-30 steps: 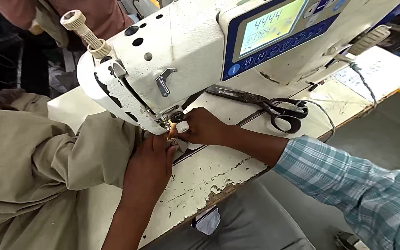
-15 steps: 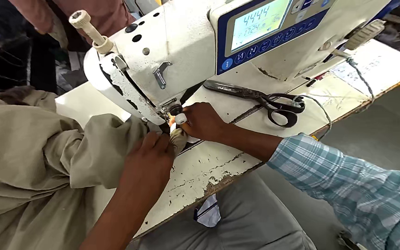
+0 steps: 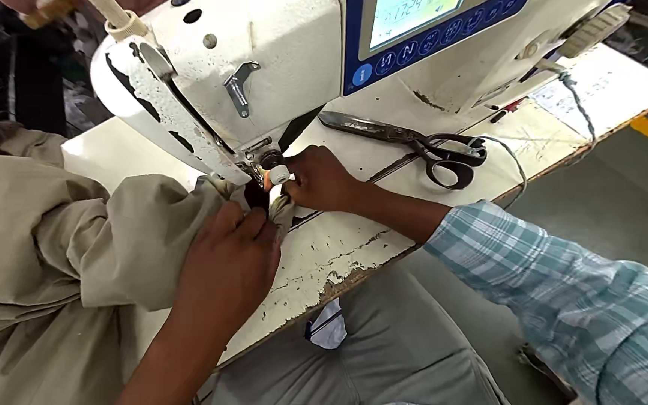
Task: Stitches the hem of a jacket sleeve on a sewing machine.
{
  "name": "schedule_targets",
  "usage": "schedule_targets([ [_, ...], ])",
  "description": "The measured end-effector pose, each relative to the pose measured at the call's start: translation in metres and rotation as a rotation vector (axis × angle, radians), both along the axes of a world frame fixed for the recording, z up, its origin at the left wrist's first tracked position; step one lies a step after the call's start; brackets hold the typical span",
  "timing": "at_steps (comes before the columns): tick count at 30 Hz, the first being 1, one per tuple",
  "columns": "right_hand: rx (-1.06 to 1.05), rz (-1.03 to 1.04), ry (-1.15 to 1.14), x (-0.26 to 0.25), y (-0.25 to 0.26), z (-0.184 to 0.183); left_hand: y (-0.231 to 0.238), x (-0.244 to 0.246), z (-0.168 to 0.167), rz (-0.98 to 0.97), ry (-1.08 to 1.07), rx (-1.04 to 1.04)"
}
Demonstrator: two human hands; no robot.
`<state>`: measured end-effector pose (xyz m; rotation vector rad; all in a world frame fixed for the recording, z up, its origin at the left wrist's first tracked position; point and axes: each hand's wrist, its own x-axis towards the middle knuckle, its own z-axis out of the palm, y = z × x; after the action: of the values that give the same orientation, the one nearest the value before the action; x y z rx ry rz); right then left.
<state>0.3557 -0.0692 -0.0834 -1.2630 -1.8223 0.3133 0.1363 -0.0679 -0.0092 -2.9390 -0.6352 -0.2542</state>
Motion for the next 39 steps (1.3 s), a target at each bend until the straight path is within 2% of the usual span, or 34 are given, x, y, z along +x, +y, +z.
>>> schedule_targets([
  [4,0.078,0.198,-0.05,0.002,0.004,-0.007,0.02,-0.006,0.001,-0.026,0.055,0.002],
  [7,0.037,0.273,-0.081,0.005,0.002,-0.007,0.06,-0.022,0.012,0.099,0.171,-0.055],
  [10,0.057,0.278,-0.076,0.005,0.005,-0.006,0.097,-0.041,0.02,0.191,0.151,-0.037],
  [12,0.052,0.273,-0.076,0.005,0.003,-0.008,0.088,-0.034,0.015,0.154,0.117,-0.037],
  [15,0.045,0.288,-0.062,0.009,0.003,-0.008,0.049,-0.01,0.011,0.027,0.059,0.01],
  [19,0.005,0.322,-0.085,0.009,0.002,-0.006,0.029,0.005,-0.007,0.072,0.062,-0.012],
  [22,0.018,0.21,-0.084,0.006,0.003,-0.005,0.024,0.006,-0.009,0.093,0.077,-0.003],
  [26,0.014,0.097,-0.009,0.007,0.003,-0.002,-0.009,-0.006,-0.006,0.081,-0.005,0.023],
  [28,0.011,0.094,-0.06,0.004,-0.002,0.0,-0.005,-0.01,-0.013,0.095,-0.034,0.028],
  [34,0.093,0.304,-0.066,0.002,-0.004,0.01,0.001,-0.006,-0.017,0.152,-0.042,-0.005],
  [39,0.163,0.31,-0.11,0.003,-0.001,0.0,0.005,-0.006,-0.012,0.133,-0.068,-0.018],
])
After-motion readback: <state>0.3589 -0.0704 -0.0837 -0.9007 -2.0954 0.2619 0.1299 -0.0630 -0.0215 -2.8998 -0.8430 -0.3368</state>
